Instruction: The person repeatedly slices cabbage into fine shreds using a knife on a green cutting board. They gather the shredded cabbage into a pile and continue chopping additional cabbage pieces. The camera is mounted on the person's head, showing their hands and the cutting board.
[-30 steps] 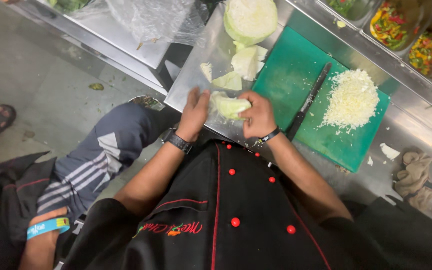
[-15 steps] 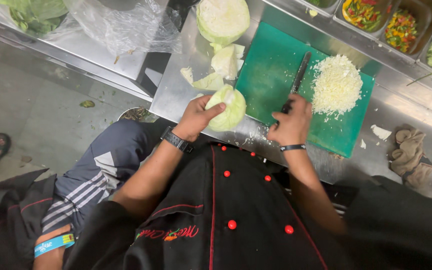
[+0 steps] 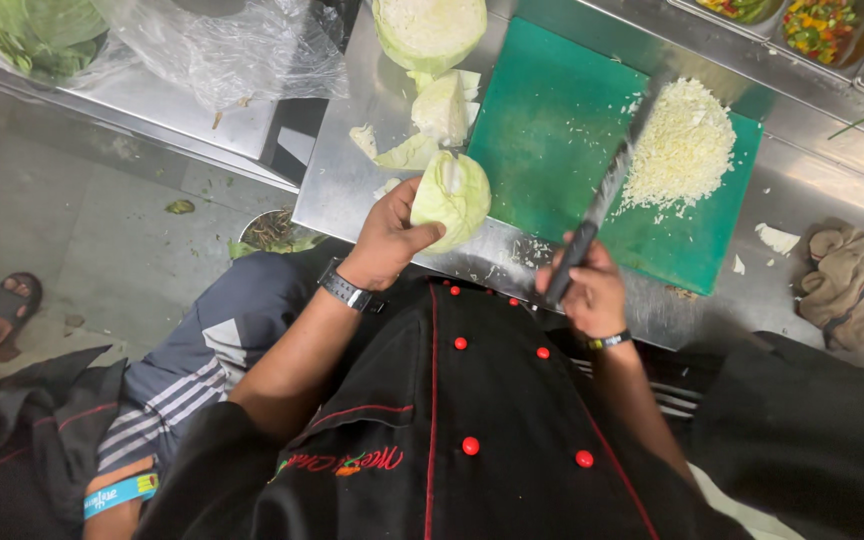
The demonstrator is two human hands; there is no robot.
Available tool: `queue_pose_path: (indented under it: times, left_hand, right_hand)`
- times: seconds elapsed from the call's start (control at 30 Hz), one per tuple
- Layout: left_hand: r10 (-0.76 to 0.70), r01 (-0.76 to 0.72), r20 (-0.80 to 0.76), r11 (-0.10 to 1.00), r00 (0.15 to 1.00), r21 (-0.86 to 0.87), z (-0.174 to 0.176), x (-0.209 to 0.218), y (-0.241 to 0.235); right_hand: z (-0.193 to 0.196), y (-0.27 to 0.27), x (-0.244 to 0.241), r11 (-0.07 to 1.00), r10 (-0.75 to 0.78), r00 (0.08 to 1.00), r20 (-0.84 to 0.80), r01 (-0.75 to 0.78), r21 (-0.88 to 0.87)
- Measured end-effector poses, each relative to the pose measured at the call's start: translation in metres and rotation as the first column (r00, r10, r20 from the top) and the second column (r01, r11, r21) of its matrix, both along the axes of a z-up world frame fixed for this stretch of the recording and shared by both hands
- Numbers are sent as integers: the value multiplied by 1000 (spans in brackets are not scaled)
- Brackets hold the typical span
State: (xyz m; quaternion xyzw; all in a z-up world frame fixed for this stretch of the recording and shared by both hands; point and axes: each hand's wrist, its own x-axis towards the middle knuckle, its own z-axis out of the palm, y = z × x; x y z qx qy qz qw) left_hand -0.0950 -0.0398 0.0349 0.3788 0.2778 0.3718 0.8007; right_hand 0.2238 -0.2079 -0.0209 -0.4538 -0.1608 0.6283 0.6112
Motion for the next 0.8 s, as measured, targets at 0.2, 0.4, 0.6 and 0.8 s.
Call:
queue_pose_path:
  times: [0.2,0.4,0.6,0.8]
  left_hand:
    - [65,-65,-4,998,998,-4,7,-4,-2]
    - [71,-59,-63,983,995,174,13,-7,-3]
    - [60,-29,-96,954,994,297,28,-13,-5]
    - [53,-47,-19,971,998,234,44,-23,-7]
  right_hand:
    - [-18,-12,-7,968,101,658,746,-240,81]
    - [10,1,-17,957,219,321,921,-253,-139]
    - [91,58,-23,788,-194,-152,969,-612,61]
    - [144,90,-29,825,-242,-474,846,-559,-77]
